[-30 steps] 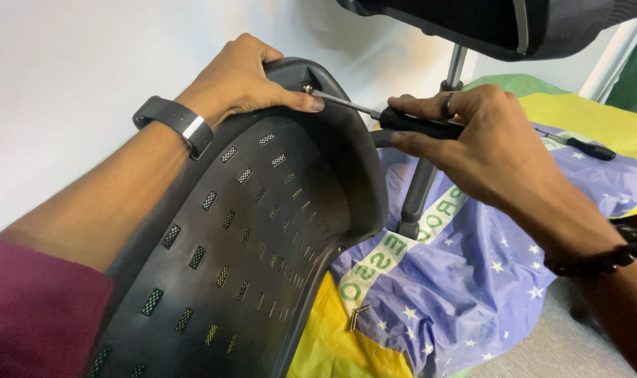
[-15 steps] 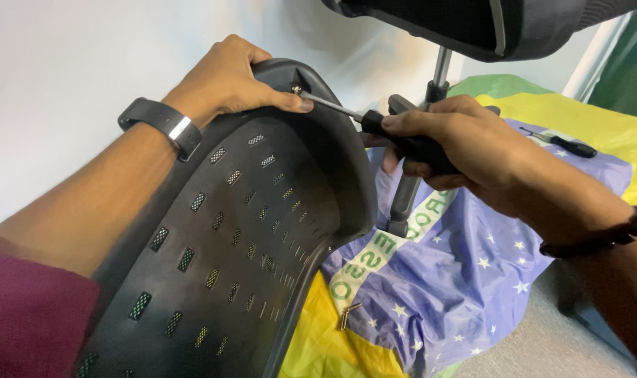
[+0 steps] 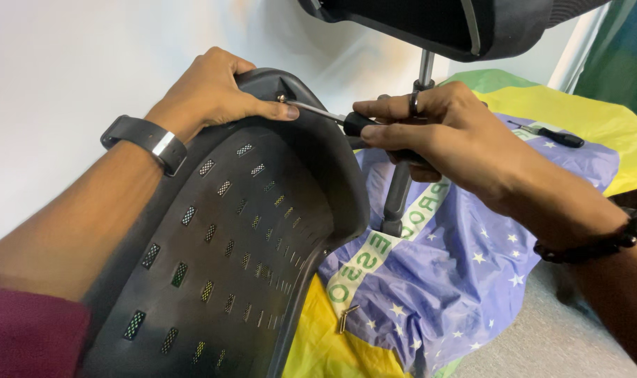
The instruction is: The person uses a screwdriver to tighten screws on the underside of a black plastic chair seat. They reposition the seat and continue tightening multiple screws to secure it.
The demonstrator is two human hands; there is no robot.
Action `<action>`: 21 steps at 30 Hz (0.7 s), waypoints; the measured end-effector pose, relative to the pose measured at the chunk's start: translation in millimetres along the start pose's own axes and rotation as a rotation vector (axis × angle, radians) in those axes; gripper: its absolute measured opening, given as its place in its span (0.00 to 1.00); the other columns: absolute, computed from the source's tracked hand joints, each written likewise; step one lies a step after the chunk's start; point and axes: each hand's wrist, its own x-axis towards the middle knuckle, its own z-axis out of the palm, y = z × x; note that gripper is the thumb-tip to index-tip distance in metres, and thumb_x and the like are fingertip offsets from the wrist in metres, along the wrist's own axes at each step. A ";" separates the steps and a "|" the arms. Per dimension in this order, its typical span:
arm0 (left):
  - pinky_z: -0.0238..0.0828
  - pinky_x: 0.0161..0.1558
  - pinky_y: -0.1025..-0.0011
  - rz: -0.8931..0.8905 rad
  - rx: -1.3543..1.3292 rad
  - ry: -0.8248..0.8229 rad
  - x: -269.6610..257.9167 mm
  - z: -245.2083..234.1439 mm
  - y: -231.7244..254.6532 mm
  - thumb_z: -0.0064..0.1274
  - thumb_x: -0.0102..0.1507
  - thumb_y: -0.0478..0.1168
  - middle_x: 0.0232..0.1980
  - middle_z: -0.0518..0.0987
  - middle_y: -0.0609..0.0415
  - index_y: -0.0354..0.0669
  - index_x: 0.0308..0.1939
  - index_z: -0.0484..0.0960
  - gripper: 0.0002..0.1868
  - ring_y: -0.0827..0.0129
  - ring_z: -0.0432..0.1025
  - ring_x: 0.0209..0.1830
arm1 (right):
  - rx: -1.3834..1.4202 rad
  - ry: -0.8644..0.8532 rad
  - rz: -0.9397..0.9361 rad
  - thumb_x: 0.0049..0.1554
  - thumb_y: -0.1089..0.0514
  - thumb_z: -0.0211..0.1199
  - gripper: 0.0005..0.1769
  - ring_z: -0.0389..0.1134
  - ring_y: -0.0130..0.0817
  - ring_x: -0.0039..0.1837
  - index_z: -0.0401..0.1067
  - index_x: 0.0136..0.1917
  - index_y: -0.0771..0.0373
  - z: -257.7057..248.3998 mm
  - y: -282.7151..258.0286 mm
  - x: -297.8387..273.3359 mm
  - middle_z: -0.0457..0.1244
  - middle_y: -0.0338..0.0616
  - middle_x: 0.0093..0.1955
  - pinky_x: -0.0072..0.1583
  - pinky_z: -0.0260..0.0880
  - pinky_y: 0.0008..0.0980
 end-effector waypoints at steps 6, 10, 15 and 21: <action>0.75 0.33 0.73 0.016 -0.002 0.000 1.2 0.0 0.3 0.76 0.39 0.58 0.30 0.85 0.47 0.41 0.41 0.89 0.33 0.62 0.81 0.27 | 0.129 -0.101 0.185 0.68 0.44 0.54 0.26 0.52 0.26 0.29 0.80 0.44 0.67 -1.3 0.0 1.3 0.57 0.41 0.27 0.32 0.50 0.29; 0.75 0.33 0.72 -0.005 0.014 -0.001 1.0 0.0 0.8 0.76 0.40 0.58 0.30 0.85 0.47 0.41 0.42 0.89 0.33 0.61 0.80 0.26 | -0.026 -0.024 0.132 0.65 0.47 0.59 0.24 0.53 0.29 0.28 0.81 0.40 0.69 -1.2 0.9 1.6 0.59 0.45 0.28 0.32 0.51 0.32; 0.74 0.32 0.72 0.012 -0.004 0.009 -0.9 -0.1 3.0 0.77 0.40 0.56 0.31 0.86 0.47 0.40 0.41 0.89 0.33 0.63 0.80 0.26 | -0.277 0.144 -0.184 0.52 0.53 0.71 0.21 0.73 0.22 0.40 0.80 0.59 0.54 -1.6 -0.9 2.4 0.74 0.40 0.44 0.42 0.72 0.26; 0.75 0.33 0.71 -0.016 0.005 -0.002 -2.4 -1.9 6.9 0.77 0.40 0.56 0.31 0.86 0.47 0.40 0.40 0.89 0.31 0.63 0.81 0.27 | -0.219 0.073 -0.238 0.55 0.49 0.72 0.24 0.68 0.21 0.39 0.78 0.63 0.58 -0.6 -0.5 -1.5 0.70 0.41 0.39 0.42 0.67 0.25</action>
